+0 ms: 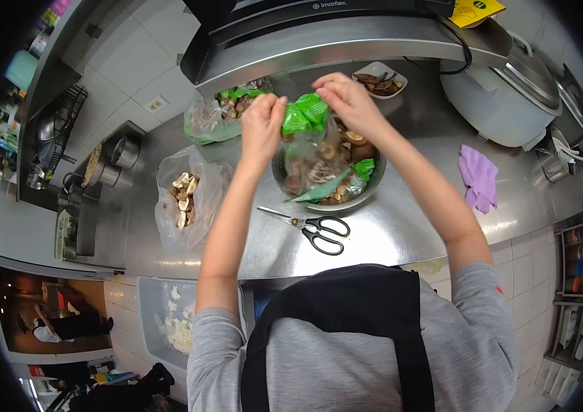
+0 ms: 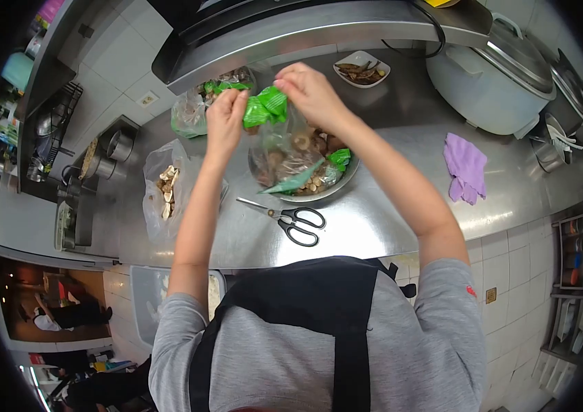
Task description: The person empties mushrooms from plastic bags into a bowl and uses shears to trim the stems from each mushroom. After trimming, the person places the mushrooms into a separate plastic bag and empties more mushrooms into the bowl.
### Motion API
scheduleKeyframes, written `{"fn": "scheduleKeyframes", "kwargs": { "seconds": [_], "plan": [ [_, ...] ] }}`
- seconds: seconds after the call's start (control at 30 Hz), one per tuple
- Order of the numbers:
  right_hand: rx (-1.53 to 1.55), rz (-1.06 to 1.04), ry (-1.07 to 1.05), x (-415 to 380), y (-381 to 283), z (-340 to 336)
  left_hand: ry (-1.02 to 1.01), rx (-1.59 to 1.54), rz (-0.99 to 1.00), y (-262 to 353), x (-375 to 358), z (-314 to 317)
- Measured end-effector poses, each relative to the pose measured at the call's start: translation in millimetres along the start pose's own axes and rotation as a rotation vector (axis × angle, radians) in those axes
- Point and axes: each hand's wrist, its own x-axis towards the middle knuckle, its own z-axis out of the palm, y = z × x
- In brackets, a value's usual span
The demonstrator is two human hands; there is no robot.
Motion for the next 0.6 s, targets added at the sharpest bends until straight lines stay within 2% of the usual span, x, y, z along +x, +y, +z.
{"fn": "scheduleKeyframes", "kwargs": {
  "seconds": [0.03,0.07,0.13,0.17,0.2,0.23,0.27,0.3,0.33,0.37,0.4,0.43,0.5,0.53,0.6],
  "plan": [
    [0.007,-0.046,0.062,0,-5,8,-0.013,0.004,-0.06,2,-2,5],
    [0.08,0.184,0.012,-1,-11,7,-0.026,0.007,-0.119,3,-3,8],
    [0.136,0.218,0.327,-1,-2,6,-0.007,-0.008,-0.139,-2,-6,9],
    [0.188,0.269,0.549,2,3,3,0.033,-0.047,-0.053,-8,-9,9],
    [0.542,0.359,0.595,5,10,-6,0.073,-0.085,0.032,-8,-10,7],
    [0.556,0.365,0.635,5,15,-4,0.023,-0.077,0.02,-4,-14,7],
    [0.569,0.373,0.674,4,20,0,0.074,-0.124,0.002,-5,-17,12],
    [0.569,0.371,0.668,3,27,0,0.107,-0.222,-0.133,-5,-18,14],
    [0.454,0.371,0.569,1,34,-1,0.138,-0.321,-0.268,-6,-20,14],
    [0.34,0.369,0.471,0,41,0,0.142,-0.32,-0.268,-9,-18,14],
    [0.342,0.369,0.465,-1,37,2,0.142,-0.393,-0.312,-14,-15,13],
    [0.187,0.263,0.391,-1,25,5,0.143,-0.465,-0.355,-17,-14,11],
    [-0.106,0.104,0.224,-5,-13,2,0.144,-0.387,-0.326,-17,-13,12],
    [-0.101,0.098,0.216,-3,-20,1,0.133,-0.312,-0.305,-18,-14,13],
    [-0.158,-0.116,-0.14,-5,-24,-1,0.144,-0.318,-0.308,-23,-15,14]
  ]
}}
